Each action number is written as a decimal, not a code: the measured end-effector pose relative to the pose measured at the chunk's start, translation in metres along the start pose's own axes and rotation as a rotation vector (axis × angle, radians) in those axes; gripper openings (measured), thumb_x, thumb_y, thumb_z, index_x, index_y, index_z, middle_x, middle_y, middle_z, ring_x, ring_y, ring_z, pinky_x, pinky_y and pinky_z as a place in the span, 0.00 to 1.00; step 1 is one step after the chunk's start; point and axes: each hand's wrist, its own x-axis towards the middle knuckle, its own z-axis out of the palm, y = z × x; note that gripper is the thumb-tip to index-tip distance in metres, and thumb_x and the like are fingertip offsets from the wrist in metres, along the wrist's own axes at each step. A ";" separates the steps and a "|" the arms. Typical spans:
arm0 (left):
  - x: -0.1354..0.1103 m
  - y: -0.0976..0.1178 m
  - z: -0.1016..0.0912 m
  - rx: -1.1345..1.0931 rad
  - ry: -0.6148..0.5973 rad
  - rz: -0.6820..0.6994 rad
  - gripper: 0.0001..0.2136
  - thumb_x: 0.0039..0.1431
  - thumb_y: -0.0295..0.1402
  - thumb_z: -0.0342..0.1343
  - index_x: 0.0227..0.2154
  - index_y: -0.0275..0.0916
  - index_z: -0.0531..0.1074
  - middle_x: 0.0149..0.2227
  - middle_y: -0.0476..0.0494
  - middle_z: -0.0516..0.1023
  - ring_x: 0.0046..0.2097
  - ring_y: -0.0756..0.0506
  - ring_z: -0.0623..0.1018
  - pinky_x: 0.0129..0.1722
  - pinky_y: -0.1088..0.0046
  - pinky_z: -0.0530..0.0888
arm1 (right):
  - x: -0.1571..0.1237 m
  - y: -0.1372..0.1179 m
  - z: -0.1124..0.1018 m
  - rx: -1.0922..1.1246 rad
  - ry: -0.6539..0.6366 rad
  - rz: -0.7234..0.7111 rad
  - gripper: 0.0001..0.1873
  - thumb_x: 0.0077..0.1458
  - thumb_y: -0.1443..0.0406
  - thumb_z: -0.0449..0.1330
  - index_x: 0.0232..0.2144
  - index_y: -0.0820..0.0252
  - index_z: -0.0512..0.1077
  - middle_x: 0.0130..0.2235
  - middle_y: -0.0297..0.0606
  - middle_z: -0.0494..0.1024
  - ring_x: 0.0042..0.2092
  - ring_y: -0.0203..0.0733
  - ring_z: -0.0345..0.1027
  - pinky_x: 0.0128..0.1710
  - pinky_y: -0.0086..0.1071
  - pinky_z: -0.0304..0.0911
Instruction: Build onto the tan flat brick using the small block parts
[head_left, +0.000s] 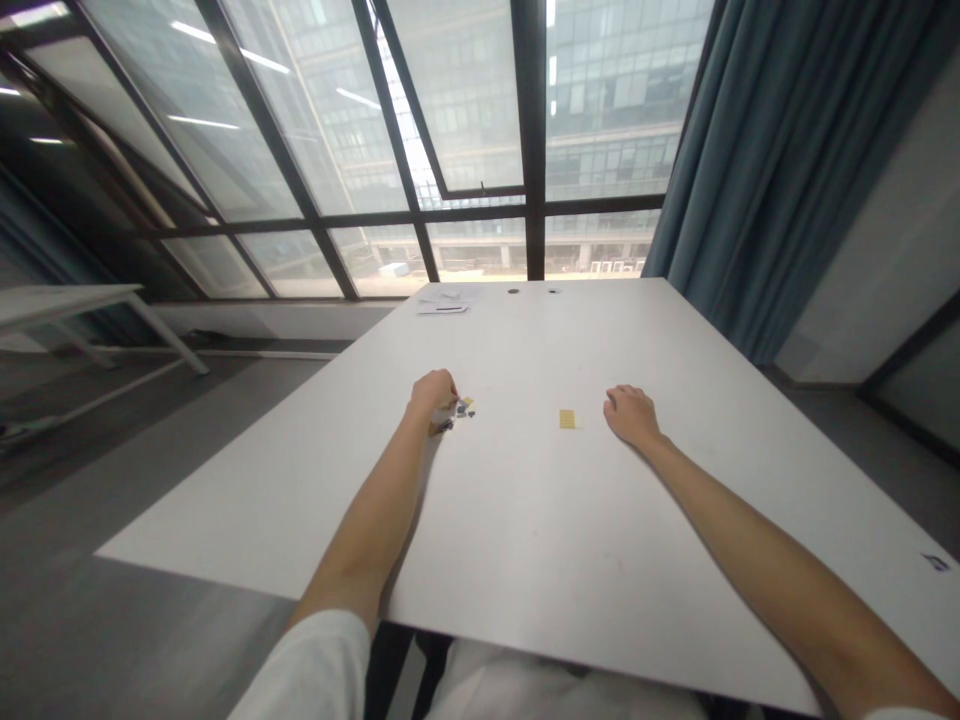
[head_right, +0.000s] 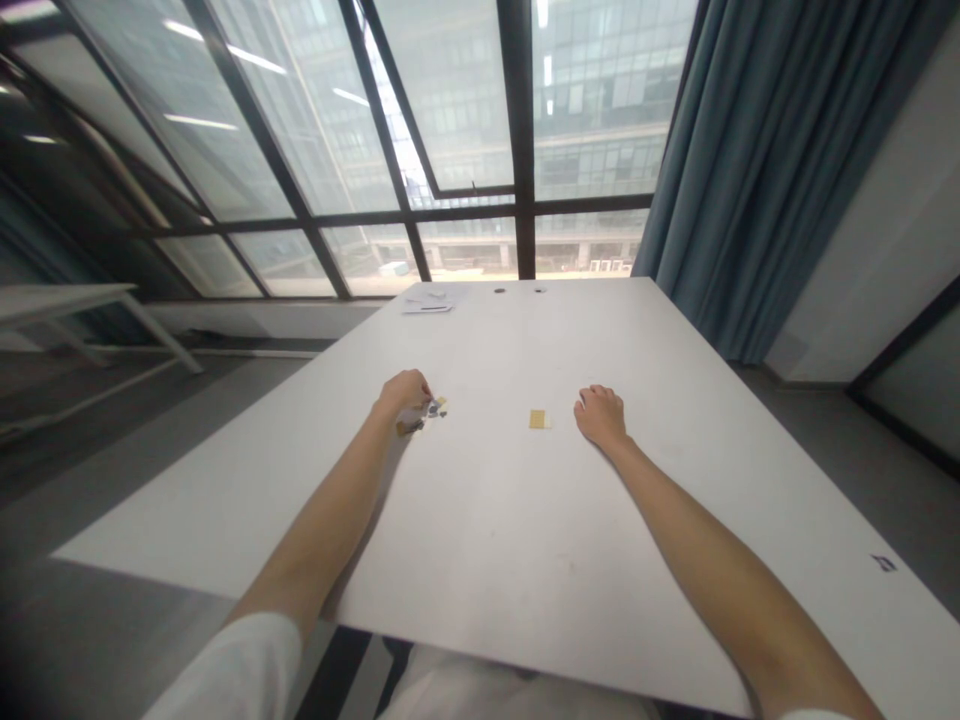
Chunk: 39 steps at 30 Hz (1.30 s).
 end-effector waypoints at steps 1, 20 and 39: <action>0.000 0.000 0.000 0.002 0.007 -0.009 0.08 0.42 0.33 0.70 0.28 0.40 0.84 0.33 0.35 0.84 0.39 0.39 0.83 0.38 0.72 0.76 | 0.000 0.000 0.000 -0.001 0.004 0.001 0.19 0.64 0.62 0.51 0.52 0.59 0.75 0.58 0.48 0.73 0.57 0.51 0.64 0.57 0.41 0.56; -0.025 0.076 -0.005 -0.987 -0.107 -0.014 0.16 0.47 0.44 0.67 0.32 0.35 0.80 0.19 0.53 0.62 0.22 0.55 0.60 0.20 0.77 0.52 | 0.002 -0.005 -0.004 0.122 0.105 -0.012 0.20 0.63 0.63 0.52 0.53 0.60 0.74 0.56 0.47 0.74 0.56 0.50 0.63 0.57 0.41 0.55; -0.088 0.158 0.055 -1.458 -0.417 0.201 0.24 0.34 0.46 0.74 0.30 0.33 0.79 0.18 0.58 0.59 0.21 0.57 0.54 0.21 0.74 0.45 | -0.016 -0.047 -0.020 0.369 0.286 -0.613 0.18 0.61 0.54 0.62 0.50 0.55 0.76 0.47 0.43 0.77 0.52 0.47 0.66 0.56 0.43 0.55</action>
